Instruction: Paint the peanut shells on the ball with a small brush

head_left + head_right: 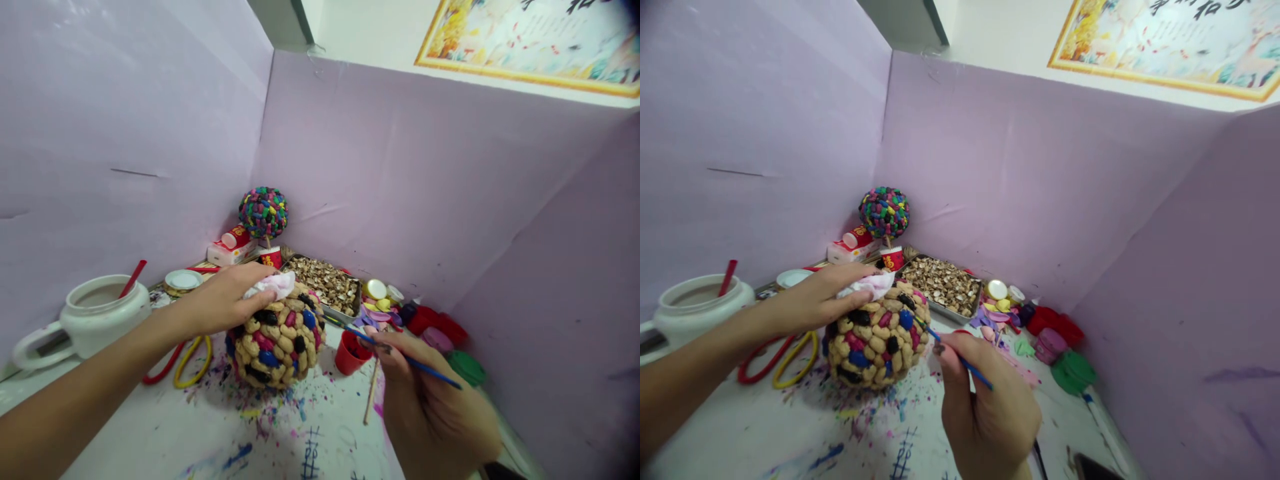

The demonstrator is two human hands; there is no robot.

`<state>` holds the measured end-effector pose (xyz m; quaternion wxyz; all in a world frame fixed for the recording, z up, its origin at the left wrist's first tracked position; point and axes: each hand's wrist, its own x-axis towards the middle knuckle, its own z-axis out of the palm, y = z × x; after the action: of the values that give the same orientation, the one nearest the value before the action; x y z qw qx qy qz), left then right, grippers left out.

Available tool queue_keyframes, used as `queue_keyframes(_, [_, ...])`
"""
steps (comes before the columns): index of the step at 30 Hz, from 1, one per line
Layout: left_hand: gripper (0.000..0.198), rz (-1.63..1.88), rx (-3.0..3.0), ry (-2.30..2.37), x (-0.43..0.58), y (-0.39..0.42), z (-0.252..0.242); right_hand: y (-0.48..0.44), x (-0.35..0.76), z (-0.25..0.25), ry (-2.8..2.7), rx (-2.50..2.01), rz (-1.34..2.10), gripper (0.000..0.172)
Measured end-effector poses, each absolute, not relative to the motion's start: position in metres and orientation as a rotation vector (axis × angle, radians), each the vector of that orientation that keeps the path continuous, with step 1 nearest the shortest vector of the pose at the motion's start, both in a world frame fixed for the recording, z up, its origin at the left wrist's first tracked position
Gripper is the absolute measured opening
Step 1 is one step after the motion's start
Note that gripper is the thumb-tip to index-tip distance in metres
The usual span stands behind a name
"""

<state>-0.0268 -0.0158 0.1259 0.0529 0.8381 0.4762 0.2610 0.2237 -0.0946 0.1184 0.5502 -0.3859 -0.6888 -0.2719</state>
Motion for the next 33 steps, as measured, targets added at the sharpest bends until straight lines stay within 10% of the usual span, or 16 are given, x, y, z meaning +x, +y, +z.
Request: queue_keyframes(33, [0.059, 0.712, 2.034, 1.255, -0.052, 0.006, 0.133, -0.096, 0.214, 0.111, -1.750, -0.749, -0.105, 0.015])
